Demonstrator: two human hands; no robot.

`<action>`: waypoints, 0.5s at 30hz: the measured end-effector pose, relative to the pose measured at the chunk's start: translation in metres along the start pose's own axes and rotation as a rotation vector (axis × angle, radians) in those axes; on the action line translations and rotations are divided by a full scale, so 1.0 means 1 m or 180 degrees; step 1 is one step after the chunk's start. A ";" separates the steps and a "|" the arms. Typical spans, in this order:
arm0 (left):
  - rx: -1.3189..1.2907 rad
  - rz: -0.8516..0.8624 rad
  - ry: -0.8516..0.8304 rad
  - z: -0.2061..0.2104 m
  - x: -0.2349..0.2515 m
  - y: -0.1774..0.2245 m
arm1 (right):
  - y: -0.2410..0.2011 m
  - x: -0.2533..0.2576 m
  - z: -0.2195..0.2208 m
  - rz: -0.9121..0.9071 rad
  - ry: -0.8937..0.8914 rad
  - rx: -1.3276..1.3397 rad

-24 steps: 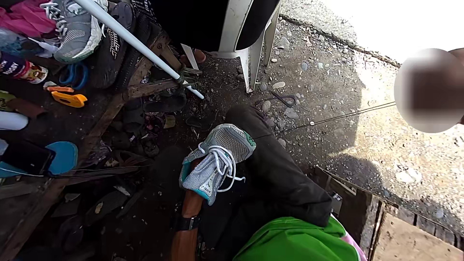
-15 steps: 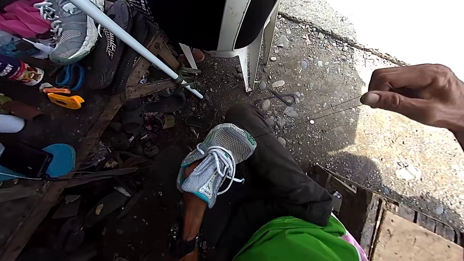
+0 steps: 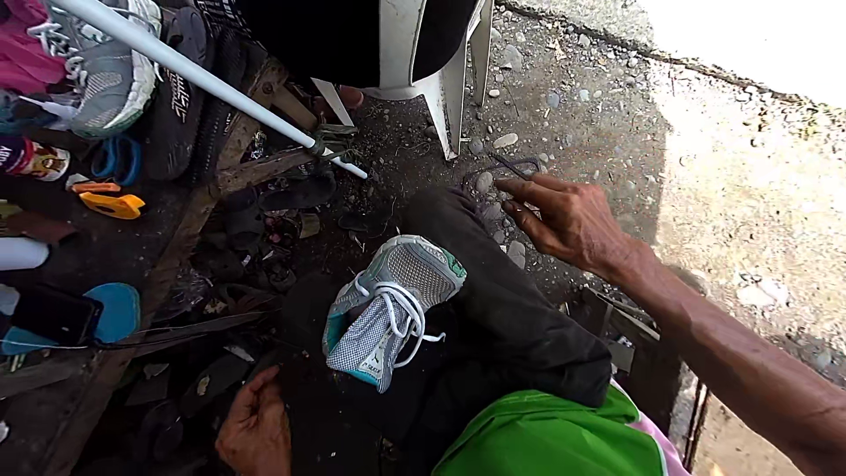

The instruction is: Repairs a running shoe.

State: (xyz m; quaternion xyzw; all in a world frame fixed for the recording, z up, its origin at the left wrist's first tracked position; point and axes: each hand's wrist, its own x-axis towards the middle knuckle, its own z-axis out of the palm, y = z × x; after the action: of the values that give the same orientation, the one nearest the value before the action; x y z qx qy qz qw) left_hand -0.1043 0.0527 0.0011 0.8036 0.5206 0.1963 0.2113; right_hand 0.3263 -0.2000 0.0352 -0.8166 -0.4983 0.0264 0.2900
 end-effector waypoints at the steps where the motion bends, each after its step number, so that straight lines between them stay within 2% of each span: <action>1: 0.0008 -0.0083 -0.0034 -0.001 0.001 -0.008 | -0.006 -0.001 0.006 0.0054 0.0054 0.0209; 3: 0.0034 -0.0183 -0.0068 -0.004 0.001 -0.022 | -0.017 -0.003 0.015 0.0294 0.0045 0.0972; 6: 0.0134 -0.0311 -0.0153 -0.001 0.001 -0.037 | -0.033 0.003 0.010 0.0904 -0.0257 0.2751; 7: 0.0147 -0.0361 -0.0184 0.001 0.001 -0.042 | -0.036 0.004 0.009 0.0954 -0.0298 0.3021; 8: 0.0148 -0.0414 -0.0231 0.002 0.001 -0.046 | -0.038 0.004 0.009 0.0851 -0.0297 0.2955; 12: 0.0093 -0.0503 -0.0273 0.003 0.005 -0.051 | -0.029 0.001 0.013 0.0135 -0.0048 0.1457; 15: 0.0064 -0.0498 -0.0248 0.002 0.007 -0.051 | -0.017 0.000 0.006 -0.0190 -0.0093 0.0660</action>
State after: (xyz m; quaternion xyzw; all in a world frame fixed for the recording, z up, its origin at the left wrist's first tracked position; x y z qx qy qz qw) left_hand -0.1388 0.0774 -0.0274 0.7696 0.5751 0.1424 0.2380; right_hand 0.3107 -0.1912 0.0387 -0.7666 -0.5213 0.0810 0.3662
